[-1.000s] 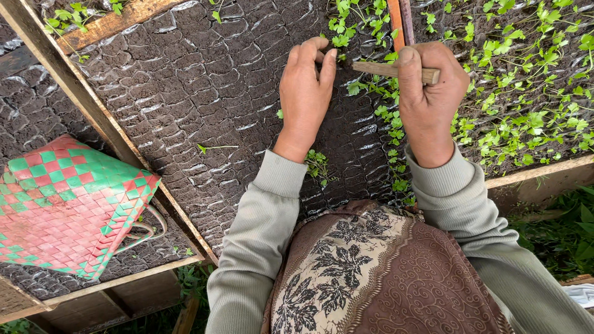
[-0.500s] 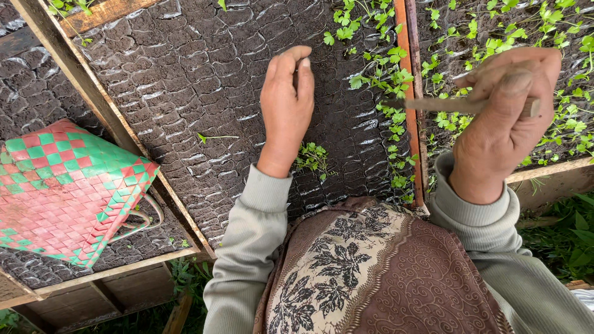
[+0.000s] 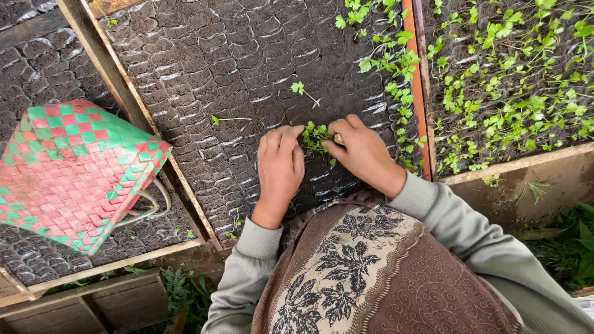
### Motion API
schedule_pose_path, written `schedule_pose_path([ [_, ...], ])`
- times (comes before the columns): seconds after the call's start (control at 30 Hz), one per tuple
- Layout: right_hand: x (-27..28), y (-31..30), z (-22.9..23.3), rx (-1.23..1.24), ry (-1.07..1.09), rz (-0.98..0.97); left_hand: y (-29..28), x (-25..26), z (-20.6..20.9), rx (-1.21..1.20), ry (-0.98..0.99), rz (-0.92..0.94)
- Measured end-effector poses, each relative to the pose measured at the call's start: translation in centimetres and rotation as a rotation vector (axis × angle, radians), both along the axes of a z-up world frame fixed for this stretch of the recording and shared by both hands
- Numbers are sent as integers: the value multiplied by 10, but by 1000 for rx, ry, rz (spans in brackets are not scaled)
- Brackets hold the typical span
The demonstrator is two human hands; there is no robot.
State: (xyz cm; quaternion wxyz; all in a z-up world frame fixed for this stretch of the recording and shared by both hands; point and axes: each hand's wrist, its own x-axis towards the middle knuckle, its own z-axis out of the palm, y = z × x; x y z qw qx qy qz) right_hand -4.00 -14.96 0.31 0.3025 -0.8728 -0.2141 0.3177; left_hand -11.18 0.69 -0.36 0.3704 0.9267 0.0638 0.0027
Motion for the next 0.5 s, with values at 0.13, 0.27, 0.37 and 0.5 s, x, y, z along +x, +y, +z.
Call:
schedule_pose_path([
  [0.13, 2, -4, -3, 100, 2, -9, 4, -1, 12, -37, -27, 19],
  [0.27, 12, -25, 11, 216, 19, -220, 2, -1, 16, -78, -94, 67],
  [0.37, 13, -38, 6, 184, 26, -277, -3, 2, 9, -58, -126, 66],
  [0.5, 21, -48, -8, 241, 199, -375, -8, 11, 7, -33, -174, 76],
])
